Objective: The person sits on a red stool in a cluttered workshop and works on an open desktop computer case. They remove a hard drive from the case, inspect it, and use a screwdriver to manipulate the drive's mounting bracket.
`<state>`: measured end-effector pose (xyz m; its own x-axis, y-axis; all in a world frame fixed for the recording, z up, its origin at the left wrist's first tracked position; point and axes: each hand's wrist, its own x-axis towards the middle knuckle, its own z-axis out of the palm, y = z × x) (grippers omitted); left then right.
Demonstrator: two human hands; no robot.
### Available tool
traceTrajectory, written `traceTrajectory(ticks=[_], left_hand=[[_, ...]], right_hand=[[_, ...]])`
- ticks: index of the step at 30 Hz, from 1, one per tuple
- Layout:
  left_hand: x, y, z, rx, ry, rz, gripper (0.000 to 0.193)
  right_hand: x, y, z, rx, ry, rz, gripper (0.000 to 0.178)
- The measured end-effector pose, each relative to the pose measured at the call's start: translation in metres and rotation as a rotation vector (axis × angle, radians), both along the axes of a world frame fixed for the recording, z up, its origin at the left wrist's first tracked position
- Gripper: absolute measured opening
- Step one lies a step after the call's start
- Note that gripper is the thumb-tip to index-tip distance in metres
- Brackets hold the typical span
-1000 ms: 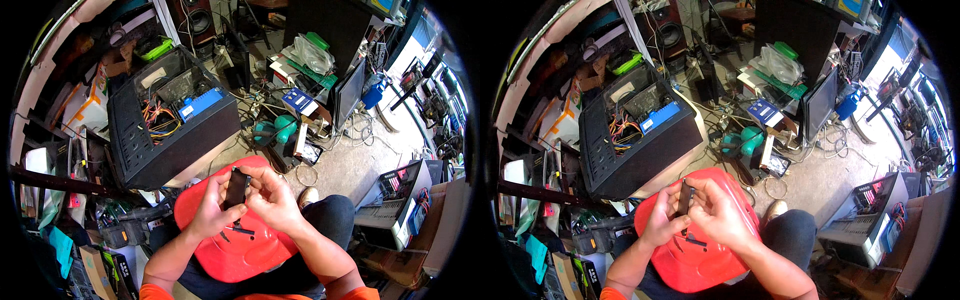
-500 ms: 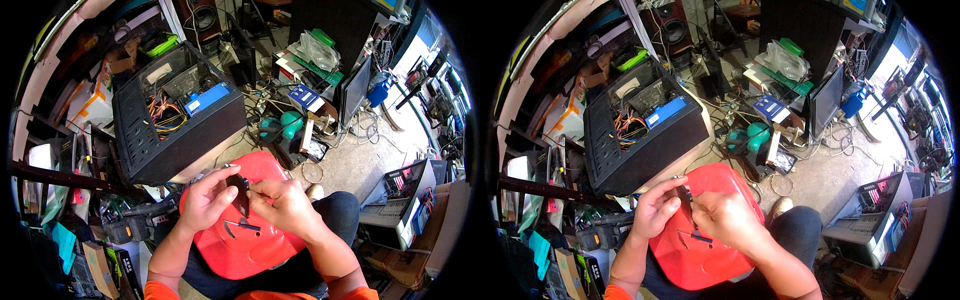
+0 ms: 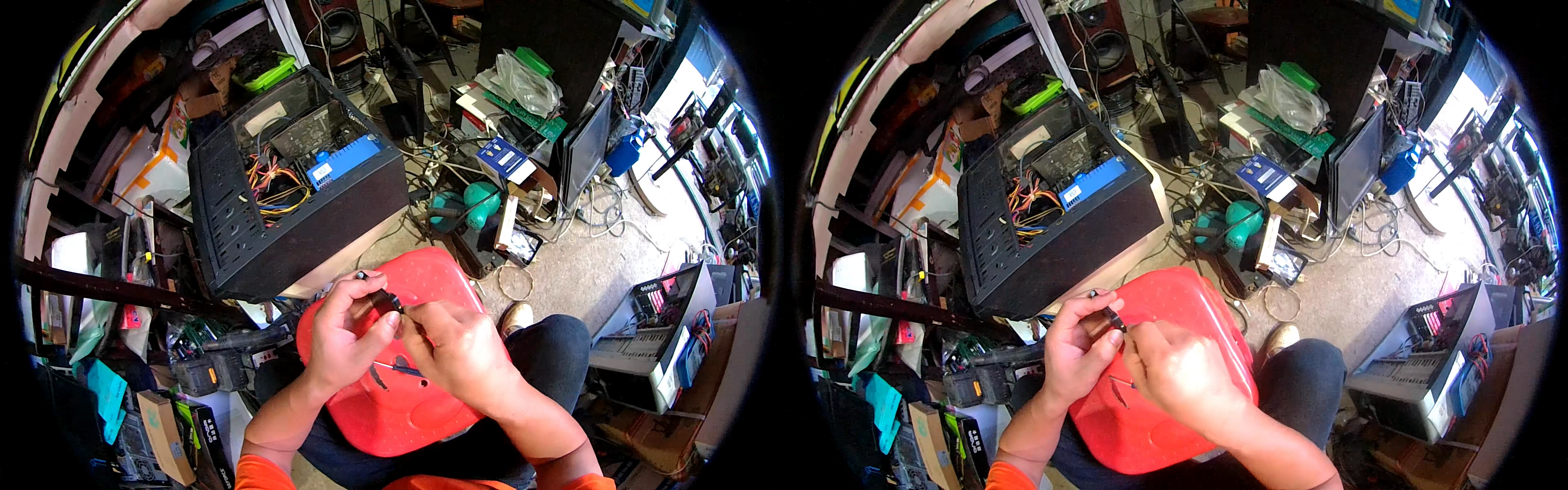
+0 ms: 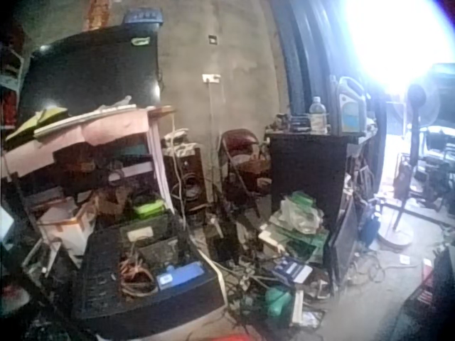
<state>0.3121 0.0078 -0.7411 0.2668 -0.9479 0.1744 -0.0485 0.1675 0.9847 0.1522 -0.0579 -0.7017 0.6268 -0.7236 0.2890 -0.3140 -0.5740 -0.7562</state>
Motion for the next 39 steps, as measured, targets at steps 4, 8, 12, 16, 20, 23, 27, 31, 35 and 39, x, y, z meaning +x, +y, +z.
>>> traceTrajectory(ticks=[4,8,12,16,20,23,27,31,35,39], left_hand=[[-0.001,-0.001,0.001,-0.002,-0.013,0.021,0.04],[0.003,0.0,0.009,0.062,-0.022,0.031,0.038],[0.005,0.003,0.025,0.187,-0.207,0.04,0.038],[0.01,0.008,0.023,0.193,-0.286,0.053,0.041],[0.011,0.007,0.025,0.179,-0.283,0.067,0.039],[0.015,0.004,0.024,0.175,-0.229,0.097,0.04],[0.016,0.003,0.024,0.165,-0.201,0.044,0.036],[0.022,0.002,0.022,0.16,-0.152,-0.009,0.036],[0.021,0.001,0.026,0.139,-0.112,-0.059,0.036],[0.024,0.001,0.02,0.115,-0.138,-0.095,0.037]], right_hand=[[0.004,0.003,-0.007,-0.111,-0.027,-0.032,0.013],[0.007,0.005,-0.006,-0.138,-0.019,-0.015,0.014],[0.012,0.01,-0.007,-0.193,-0.009,-0.028,0.014],[0.017,0.015,-0.005,-0.242,0.025,-0.039,0.014],[0.02,0.016,-0.005,-0.241,-0.006,-0.029,0.014],[0.022,0.012,-0.011,-0.146,-0.095,-0.011,0.01],[0.015,0.005,-0.013,0.024,-0.157,0.039,0.004],[0.009,-0.002,-0.009,0.165,-0.161,0.114,0.004],[0.003,-0.014,-0.002,0.309,-0.048,0.179,0.01],[0.003,-0.014,-0.002,0.263,-0.035,0.185,0.009]])
